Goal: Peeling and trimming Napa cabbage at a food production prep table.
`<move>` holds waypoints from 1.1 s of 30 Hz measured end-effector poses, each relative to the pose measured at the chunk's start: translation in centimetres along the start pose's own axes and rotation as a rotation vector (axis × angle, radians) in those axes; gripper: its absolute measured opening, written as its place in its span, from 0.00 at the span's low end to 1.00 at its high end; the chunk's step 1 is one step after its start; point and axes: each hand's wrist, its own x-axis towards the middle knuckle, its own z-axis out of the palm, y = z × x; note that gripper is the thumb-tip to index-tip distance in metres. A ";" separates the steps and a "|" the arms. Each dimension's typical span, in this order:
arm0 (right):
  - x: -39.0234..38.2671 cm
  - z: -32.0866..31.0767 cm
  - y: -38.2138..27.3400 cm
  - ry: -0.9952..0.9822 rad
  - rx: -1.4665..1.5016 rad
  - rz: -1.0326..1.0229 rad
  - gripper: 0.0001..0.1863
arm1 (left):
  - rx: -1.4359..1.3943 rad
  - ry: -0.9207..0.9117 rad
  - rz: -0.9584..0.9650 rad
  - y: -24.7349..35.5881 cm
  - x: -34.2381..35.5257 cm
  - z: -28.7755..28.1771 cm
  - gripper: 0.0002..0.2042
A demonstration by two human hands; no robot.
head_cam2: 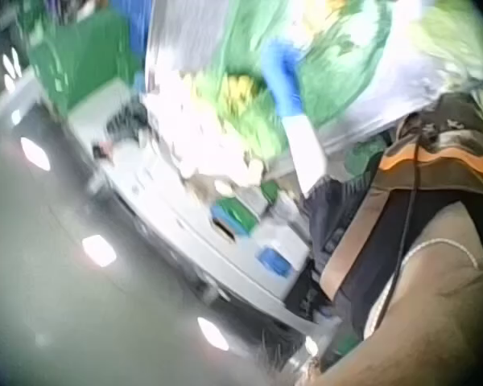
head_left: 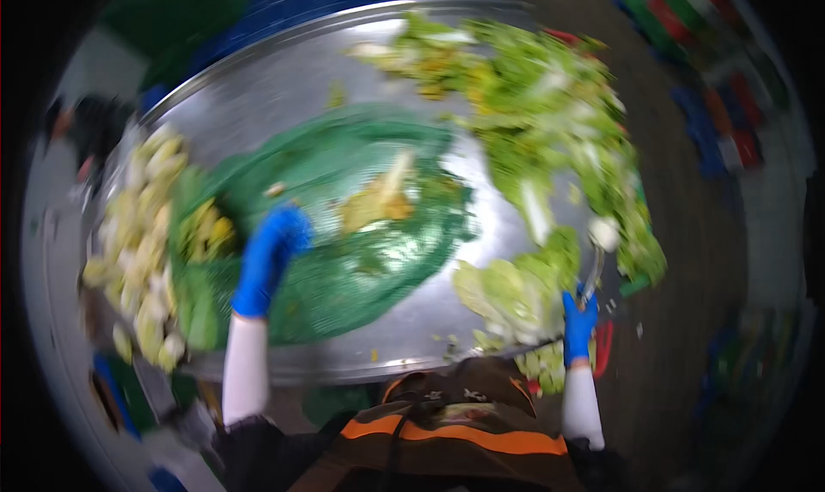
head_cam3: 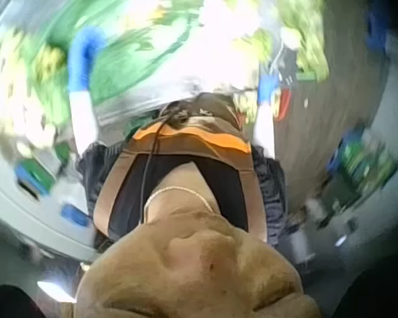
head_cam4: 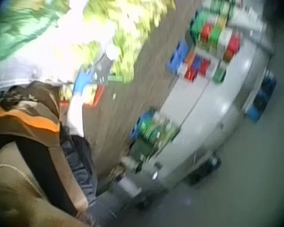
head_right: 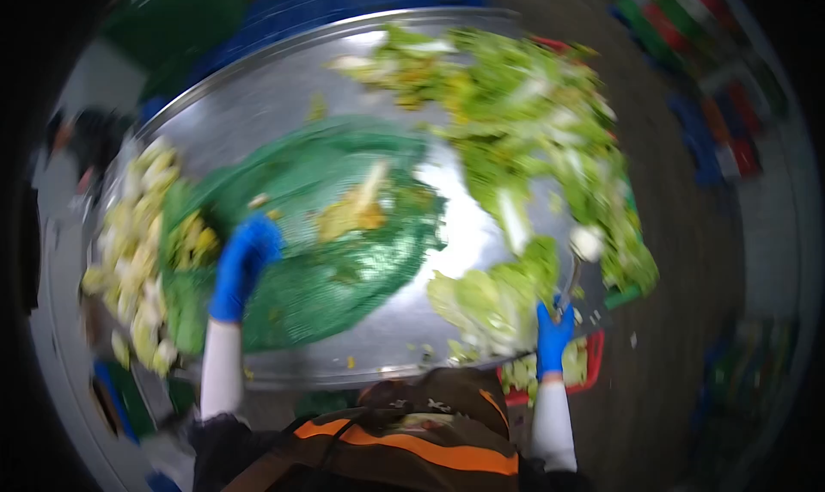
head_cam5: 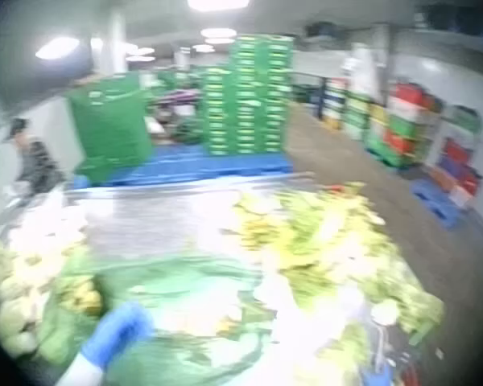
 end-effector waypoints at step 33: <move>2.8 -18.8 8.1 0.018 0.095 0.258 0.13 | 0.459 -0.196 -0.313 -30.6 0.1 39.9 0.21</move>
